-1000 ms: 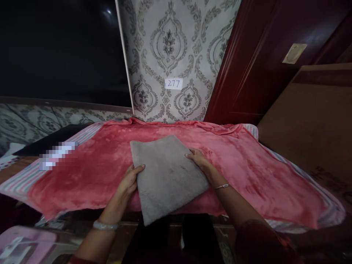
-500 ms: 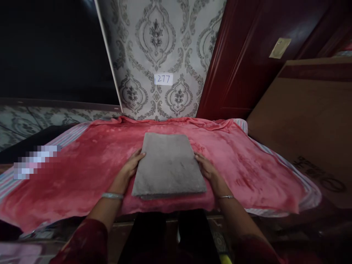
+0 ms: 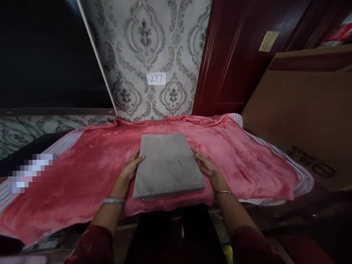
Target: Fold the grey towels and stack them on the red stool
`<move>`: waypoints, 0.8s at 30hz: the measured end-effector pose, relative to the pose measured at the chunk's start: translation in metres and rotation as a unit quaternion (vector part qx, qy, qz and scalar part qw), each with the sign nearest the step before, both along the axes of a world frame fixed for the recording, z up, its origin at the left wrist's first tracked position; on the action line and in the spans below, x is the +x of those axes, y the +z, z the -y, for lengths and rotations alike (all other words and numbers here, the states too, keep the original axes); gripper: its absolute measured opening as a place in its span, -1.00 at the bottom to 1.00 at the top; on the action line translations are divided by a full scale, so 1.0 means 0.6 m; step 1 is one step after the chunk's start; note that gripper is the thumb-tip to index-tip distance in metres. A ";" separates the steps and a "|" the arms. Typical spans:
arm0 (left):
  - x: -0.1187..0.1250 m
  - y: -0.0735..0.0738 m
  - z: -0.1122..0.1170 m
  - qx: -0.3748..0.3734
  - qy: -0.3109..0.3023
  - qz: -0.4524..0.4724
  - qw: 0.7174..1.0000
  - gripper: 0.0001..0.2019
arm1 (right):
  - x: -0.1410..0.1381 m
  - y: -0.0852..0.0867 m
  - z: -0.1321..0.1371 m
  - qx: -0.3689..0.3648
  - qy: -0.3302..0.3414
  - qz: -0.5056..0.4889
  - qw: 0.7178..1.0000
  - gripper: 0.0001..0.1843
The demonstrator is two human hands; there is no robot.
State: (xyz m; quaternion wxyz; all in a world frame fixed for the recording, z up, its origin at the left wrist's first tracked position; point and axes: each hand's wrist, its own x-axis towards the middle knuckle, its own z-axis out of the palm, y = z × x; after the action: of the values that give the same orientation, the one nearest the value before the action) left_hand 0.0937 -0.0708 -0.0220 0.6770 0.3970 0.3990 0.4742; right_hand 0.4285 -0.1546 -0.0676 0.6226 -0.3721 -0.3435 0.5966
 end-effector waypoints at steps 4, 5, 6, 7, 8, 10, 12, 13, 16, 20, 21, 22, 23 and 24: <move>0.002 -0.004 -0.004 0.010 0.004 -0.011 1.000 -0.36 | 0.000 0.002 -0.002 0.003 0.007 -0.012 1.000 -0.51; 0.002 -0.005 -0.005 0.013 0.004 -0.012 1.000 -0.34 | 0.001 0.001 -0.002 0.002 0.005 -0.017 1.000 -0.51; 0.002 -0.006 -0.006 0.014 0.005 -0.014 1.000 -0.34 | 0.001 0.001 -0.003 -0.002 0.002 -0.022 1.000 -0.50; 0.002 -0.007 -0.006 0.015 0.008 -0.016 1.000 -0.33 | 0.002 0.000 -0.003 -0.008 -0.001 -0.024 1.000 -0.48; 0.002 -0.009 -0.007 0.013 0.014 -0.020 1.000 -0.32 | 0.002 0.000 -0.002 -0.016 -0.003 -0.026 1.000 -0.45; 0.002 -0.012 -0.006 0.008 0.031 -0.029 0.999 -0.28 | 0.002 0.000 -0.002 -0.024 -0.006 -0.033 0.999 -0.40; 0.002 -0.014 -0.005 0.004 0.045 -0.034 0.998 -0.23 | 0.002 0.002 -0.001 -0.022 -0.003 -0.040 0.999 -0.35; 0.003 -0.015 -0.003 0.002 0.049 -0.033 0.998 -0.20 | 0.001 0.005 -0.002 -0.021 0.003 -0.039 0.999 -0.33; 0.004 -0.013 0.002 -0.009 0.050 -0.025 0.998 -0.13 | -0.002 0.015 -0.008 -0.035 0.026 -0.012 0.999 -0.27; 0.001 -0.010 0.006 -0.016 0.024 -0.037 0.999 -0.13 | -0.013 0.024 -0.020 -0.054 0.018 0.010 0.998 -0.14; -0.001 -0.011 0.006 -0.022 0.022 -0.053 0.998 -0.13 | -0.016 0.023 -0.022 -0.054 0.013 0.006 0.998 -0.09; -0.004 -0.013 0.005 -0.032 0.022 -0.076 0.996 -0.11 | -0.019 0.022 -0.024 -0.052 0.008 0.002 0.999 -0.05; -0.007 -0.016 0.005 -0.044 0.024 -0.104 0.993 -0.10 | -0.022 0.020 -0.026 -0.049 0.006 -0.002 0.999 -0.01; -0.011 -0.018 0.005 -0.057 0.027 -0.135 0.989 -0.10 | -0.024 0.018 -0.027 -0.046 0.008 -0.004 0.999 0.03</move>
State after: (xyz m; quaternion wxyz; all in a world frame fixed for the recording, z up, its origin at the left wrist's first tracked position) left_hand 0.0873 -0.0737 -0.0327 0.6256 0.4071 0.5237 0.4108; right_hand 0.4141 -0.1383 -0.0567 0.6015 -0.3951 -0.3158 0.6183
